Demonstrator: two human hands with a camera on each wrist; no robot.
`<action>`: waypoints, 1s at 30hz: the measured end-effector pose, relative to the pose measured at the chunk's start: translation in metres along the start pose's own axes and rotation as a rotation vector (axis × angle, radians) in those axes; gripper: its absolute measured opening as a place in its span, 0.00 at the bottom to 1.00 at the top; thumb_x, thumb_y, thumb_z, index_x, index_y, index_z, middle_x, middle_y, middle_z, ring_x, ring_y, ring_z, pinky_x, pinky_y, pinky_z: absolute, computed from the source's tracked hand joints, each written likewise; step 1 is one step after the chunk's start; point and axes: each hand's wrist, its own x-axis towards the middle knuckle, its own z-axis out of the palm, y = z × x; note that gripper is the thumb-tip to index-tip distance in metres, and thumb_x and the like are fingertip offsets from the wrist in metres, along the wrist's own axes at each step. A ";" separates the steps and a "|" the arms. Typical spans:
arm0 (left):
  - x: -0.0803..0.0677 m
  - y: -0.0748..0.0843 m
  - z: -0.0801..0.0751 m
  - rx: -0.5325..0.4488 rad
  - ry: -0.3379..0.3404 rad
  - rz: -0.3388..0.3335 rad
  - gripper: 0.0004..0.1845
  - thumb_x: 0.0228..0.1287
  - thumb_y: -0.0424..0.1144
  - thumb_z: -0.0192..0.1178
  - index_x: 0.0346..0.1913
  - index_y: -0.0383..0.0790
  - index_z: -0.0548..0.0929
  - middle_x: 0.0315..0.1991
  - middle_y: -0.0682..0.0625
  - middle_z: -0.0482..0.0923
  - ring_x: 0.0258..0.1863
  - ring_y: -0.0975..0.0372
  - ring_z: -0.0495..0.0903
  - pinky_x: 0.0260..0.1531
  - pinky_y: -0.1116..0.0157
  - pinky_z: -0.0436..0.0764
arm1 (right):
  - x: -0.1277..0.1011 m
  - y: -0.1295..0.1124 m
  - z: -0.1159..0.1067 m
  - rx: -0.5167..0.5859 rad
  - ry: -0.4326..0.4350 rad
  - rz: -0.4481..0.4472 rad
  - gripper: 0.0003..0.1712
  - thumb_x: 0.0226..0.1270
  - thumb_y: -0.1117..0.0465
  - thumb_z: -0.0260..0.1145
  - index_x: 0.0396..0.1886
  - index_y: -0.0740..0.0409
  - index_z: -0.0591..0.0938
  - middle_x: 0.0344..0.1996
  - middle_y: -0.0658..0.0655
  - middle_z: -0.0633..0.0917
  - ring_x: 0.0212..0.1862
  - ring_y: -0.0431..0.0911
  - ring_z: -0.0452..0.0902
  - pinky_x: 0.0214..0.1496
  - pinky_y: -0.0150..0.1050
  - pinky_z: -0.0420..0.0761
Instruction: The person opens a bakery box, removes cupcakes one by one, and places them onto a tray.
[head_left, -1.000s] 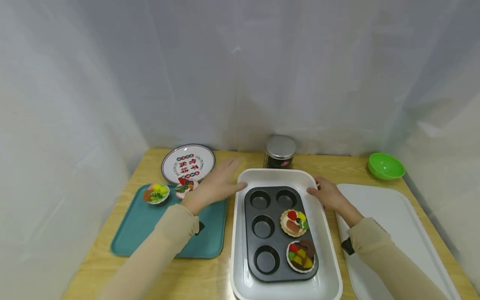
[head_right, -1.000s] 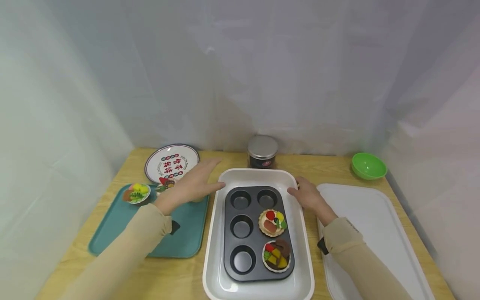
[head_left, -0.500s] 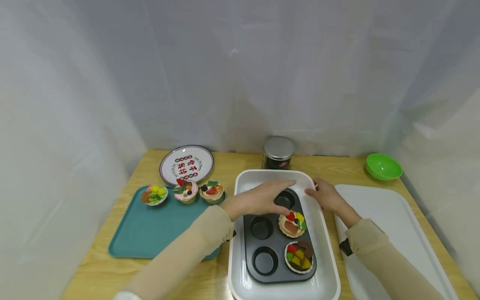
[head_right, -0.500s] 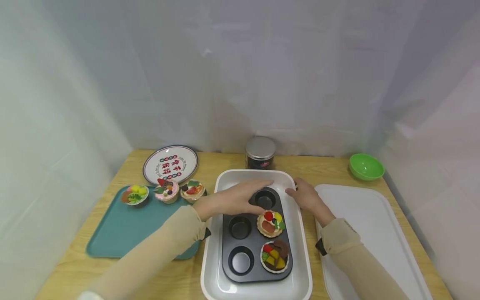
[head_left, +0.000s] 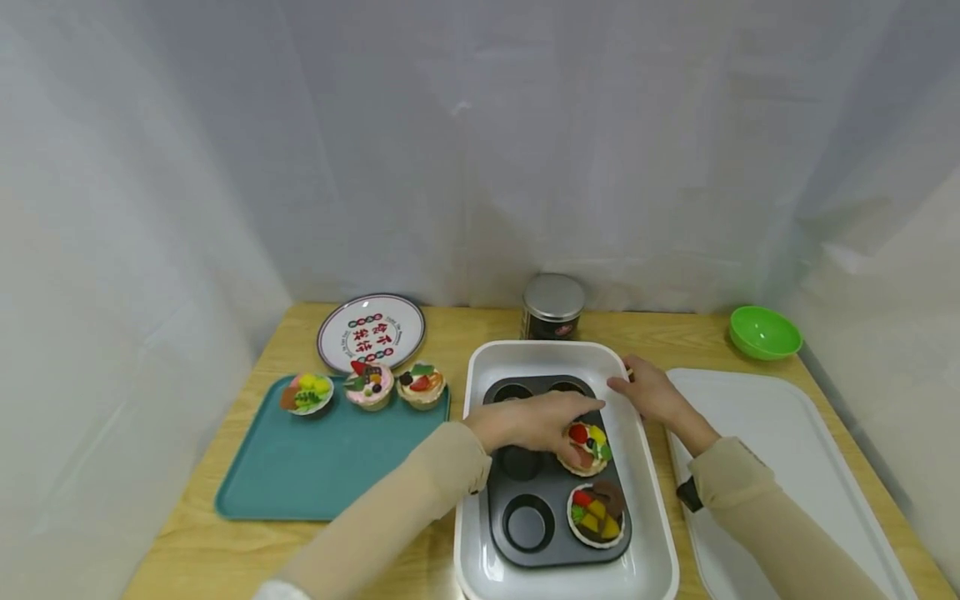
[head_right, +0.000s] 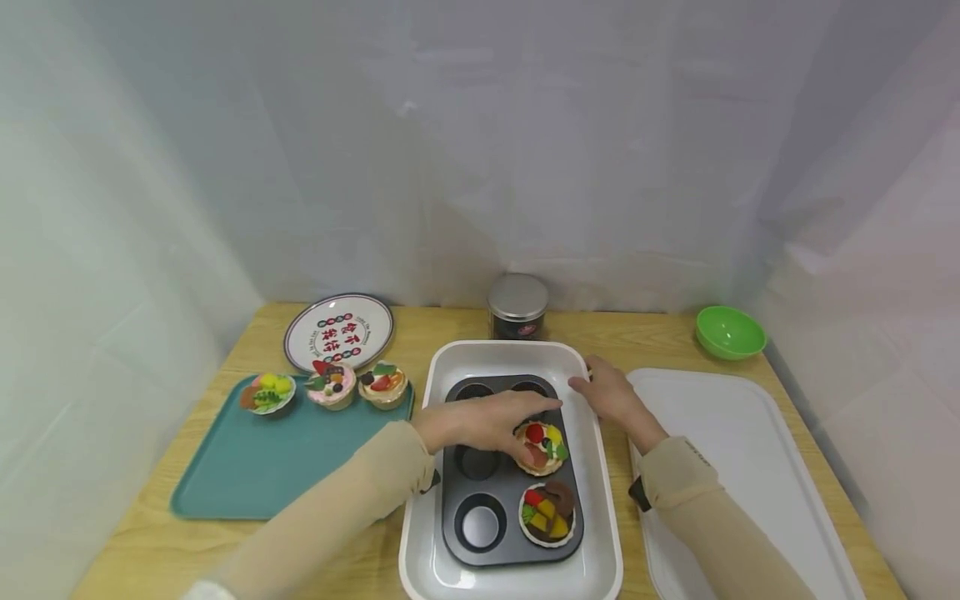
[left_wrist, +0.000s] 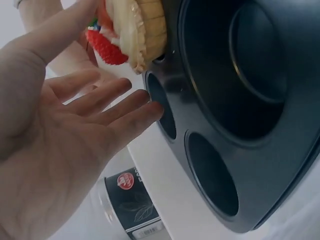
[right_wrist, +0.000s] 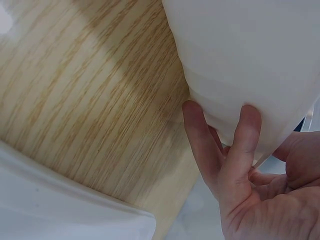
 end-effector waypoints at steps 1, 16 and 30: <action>0.000 0.000 0.002 -0.005 -0.007 0.001 0.49 0.67 0.47 0.74 0.84 0.43 0.59 0.82 0.48 0.62 0.80 0.60 0.64 0.81 0.63 0.63 | 0.000 -0.001 0.000 0.000 0.002 -0.002 0.26 0.82 0.57 0.60 0.66 0.73 0.71 0.43 0.71 0.84 0.27 0.46 0.78 0.22 0.39 0.79; 0.004 0.009 0.025 0.317 0.030 0.030 0.45 0.62 0.45 0.78 0.79 0.45 0.67 0.69 0.49 0.76 0.67 0.60 0.77 0.69 0.68 0.75 | 0.000 -0.001 0.000 -0.023 0.020 -0.026 0.24 0.81 0.59 0.60 0.64 0.74 0.72 0.44 0.73 0.84 0.31 0.49 0.81 0.25 0.39 0.81; 0.007 0.012 0.028 0.364 0.099 0.042 0.29 0.62 0.41 0.77 0.63 0.46 0.76 0.51 0.51 0.80 0.46 0.63 0.81 0.48 0.71 0.82 | -0.001 -0.003 -0.001 -0.007 0.009 0.007 0.25 0.81 0.58 0.60 0.65 0.73 0.71 0.44 0.72 0.83 0.32 0.49 0.80 0.24 0.39 0.80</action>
